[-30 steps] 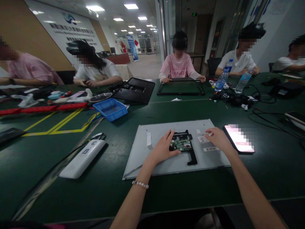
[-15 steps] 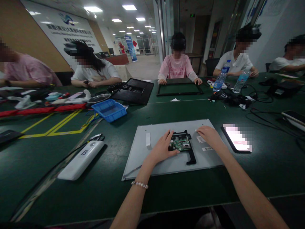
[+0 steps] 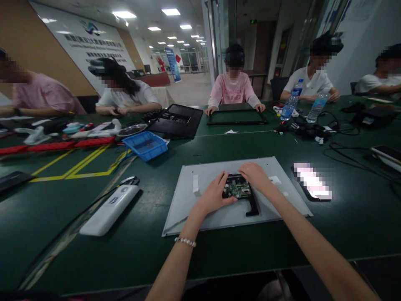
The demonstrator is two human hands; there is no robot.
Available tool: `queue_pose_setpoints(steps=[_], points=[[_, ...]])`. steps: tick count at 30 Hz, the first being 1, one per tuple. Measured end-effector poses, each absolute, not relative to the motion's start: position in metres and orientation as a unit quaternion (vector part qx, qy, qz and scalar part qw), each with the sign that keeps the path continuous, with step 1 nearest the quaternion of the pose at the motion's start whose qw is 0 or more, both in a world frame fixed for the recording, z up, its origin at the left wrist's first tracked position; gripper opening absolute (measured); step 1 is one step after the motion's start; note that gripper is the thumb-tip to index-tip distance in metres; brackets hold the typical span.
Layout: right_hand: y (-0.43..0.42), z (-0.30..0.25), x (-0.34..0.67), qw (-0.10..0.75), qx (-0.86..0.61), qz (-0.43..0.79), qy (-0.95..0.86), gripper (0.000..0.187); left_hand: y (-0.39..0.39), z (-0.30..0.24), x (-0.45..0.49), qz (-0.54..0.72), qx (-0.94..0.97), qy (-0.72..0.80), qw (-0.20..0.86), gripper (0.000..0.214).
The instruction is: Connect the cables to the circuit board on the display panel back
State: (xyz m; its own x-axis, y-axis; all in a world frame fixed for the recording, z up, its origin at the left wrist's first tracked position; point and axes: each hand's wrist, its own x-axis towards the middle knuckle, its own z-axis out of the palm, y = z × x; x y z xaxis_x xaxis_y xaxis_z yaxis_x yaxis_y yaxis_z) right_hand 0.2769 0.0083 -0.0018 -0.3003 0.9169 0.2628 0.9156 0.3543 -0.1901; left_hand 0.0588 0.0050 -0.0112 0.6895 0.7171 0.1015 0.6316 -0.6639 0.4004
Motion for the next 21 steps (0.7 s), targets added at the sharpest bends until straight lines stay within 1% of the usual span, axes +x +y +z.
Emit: queue_pose_setpoints(steps=[2,4,15,21], points=[[0.01,-0.004,0.271,0.141,-0.572,0.007,-0.808,0.025,0.005,-0.012,0.059,0.127,0.904,0.371,0.169,0.095],[0.011,-0.008,0.27,0.136,-0.581,0.012,-0.803,0.025,0.005,-0.012,0.058,0.126,0.904,0.371,0.17,0.096],[0.006,-0.017,0.27,0.183,-0.589,0.045,-0.786,0.026,0.004,-0.01,0.057,0.127,0.905,0.367,0.171,0.094],[0.004,-0.014,0.275,0.189,-0.594,0.053,-0.78,0.027,0.004,-0.01,0.058,0.128,0.903,0.373,0.172,0.094]])
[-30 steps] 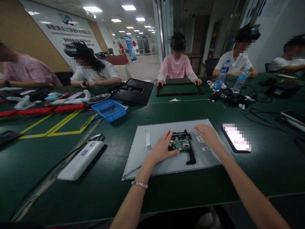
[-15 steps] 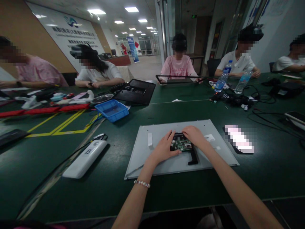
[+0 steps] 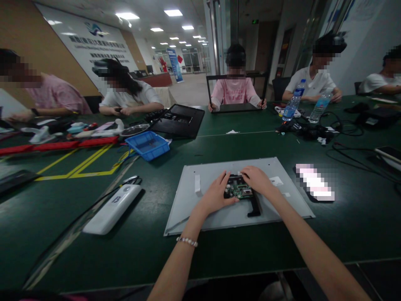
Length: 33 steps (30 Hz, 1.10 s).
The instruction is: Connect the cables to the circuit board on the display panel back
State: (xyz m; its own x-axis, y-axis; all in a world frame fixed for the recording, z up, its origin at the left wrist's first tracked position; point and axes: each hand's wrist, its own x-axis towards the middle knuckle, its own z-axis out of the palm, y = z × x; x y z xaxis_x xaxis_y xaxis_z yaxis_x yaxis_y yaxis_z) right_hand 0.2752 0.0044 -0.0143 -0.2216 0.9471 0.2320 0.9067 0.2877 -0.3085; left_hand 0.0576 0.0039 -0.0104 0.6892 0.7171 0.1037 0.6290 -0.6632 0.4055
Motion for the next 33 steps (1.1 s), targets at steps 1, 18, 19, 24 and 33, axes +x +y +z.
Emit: queue_pose_setpoints(steps=[1,18,19,24,33], points=[[0.004,-0.013,0.278,0.191,-0.595,0.052,-0.779,0.026,0.004,-0.011,0.058,0.128,0.903,0.373,0.172,0.095],[0.009,-0.001,0.269,0.135,-0.587,0.024,-0.798,0.024,0.004,-0.01,0.058,0.132,0.905,0.369,0.166,0.095],[0.009,-0.001,0.272,0.147,-0.585,0.018,-0.797,0.024,0.004,-0.01,0.058,0.131,0.905,0.369,0.166,0.094],[-0.003,-0.002,0.301,0.199,-0.604,-0.023,-0.772,0.023,0.003,-0.008,0.057,0.124,0.905,0.369,0.171,0.094],[-0.016,-0.036,0.341,0.195,-0.636,0.039,-0.746,0.025,0.002,-0.006,0.056,0.113,0.902,0.377,0.176,0.095]])
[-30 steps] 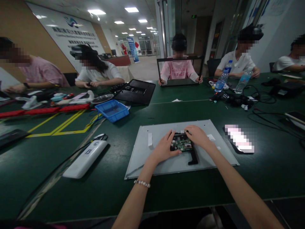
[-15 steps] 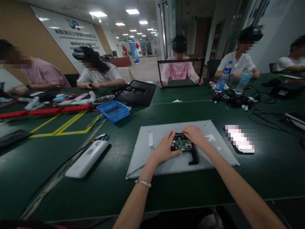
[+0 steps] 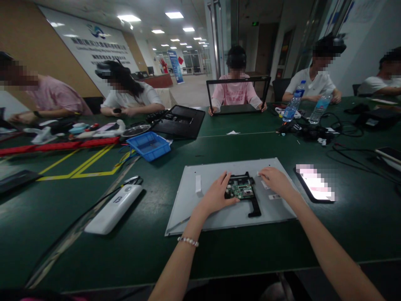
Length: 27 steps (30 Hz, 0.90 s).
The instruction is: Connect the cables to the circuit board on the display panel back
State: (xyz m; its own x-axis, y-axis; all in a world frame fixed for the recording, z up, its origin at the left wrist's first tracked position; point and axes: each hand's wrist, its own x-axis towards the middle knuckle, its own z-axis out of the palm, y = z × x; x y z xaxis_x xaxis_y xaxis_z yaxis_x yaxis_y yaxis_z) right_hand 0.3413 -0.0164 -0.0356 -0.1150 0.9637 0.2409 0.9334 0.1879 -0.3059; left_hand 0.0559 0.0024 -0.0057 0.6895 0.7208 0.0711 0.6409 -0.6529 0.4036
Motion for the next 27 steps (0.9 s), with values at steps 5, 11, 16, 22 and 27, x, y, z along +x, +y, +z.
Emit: queue_pose_setpoints(steps=[5,11,16,22,27], points=[[-0.02,-0.035,0.349,0.229,-0.642,0.08,-0.727,0.031,0.002,-0.005,0.056,0.111,0.902,0.377,0.179,0.095],[-0.037,-0.018,0.36,0.236,-0.669,0.113,-0.695,0.028,0.003,-0.006,0.057,0.116,0.901,0.379,0.174,0.095],[-0.04,-0.015,0.361,0.201,-0.667,0.17,-0.697,0.029,0.003,-0.006,0.057,0.115,0.901,0.379,0.174,0.095],[-0.038,-0.019,0.361,0.211,-0.671,0.23,-0.672,0.024,0.003,-0.006,0.057,0.11,0.9,0.382,0.18,0.095],[-0.036,-0.024,0.365,0.263,-0.672,0.261,-0.641,0.021,0.003,-0.004,0.058,0.105,0.898,0.383,0.188,0.094]])
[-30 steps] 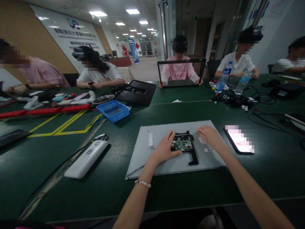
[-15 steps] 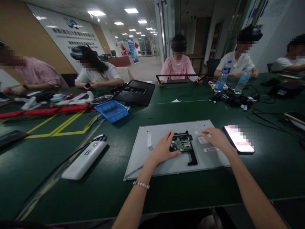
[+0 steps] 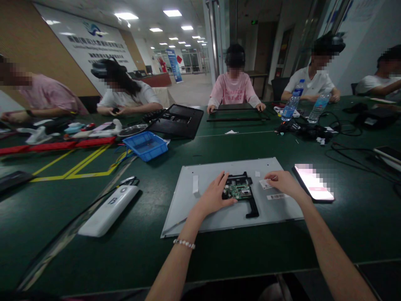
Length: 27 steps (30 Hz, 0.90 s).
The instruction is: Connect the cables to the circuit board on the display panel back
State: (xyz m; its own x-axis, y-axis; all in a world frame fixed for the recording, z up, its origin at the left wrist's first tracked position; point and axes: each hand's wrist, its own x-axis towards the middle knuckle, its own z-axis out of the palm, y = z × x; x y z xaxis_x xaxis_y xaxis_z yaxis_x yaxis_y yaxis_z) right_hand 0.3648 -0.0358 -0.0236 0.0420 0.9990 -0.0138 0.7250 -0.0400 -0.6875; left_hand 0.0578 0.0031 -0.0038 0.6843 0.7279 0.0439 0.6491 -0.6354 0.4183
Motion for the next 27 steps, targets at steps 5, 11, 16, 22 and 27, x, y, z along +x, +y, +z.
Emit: queue_pose_setpoints(steps=[5,11,16,22,27], points=[[-0.035,-0.027,0.368,0.268,-0.666,0.254,-0.648,0.02,0.003,-0.003,0.058,0.104,0.897,0.386,0.189,0.094],[-0.037,-0.024,0.366,0.249,-0.683,0.15,-0.67,0.02,0.003,-0.004,0.059,0.097,0.899,0.385,0.184,0.095],[-0.031,-0.024,0.355,0.246,-0.641,0.071,-0.724,0.023,0.005,-0.006,0.059,0.107,0.902,0.378,0.175,0.094],[-0.02,-0.028,0.34,0.2,-0.635,0.038,-0.745,0.019,0.005,-0.007,0.06,0.107,0.899,0.386,0.177,0.096],[-0.016,-0.032,0.338,0.19,-0.647,0.017,-0.738,0.022,0.005,-0.006,0.06,0.108,0.897,0.387,0.185,0.096]])
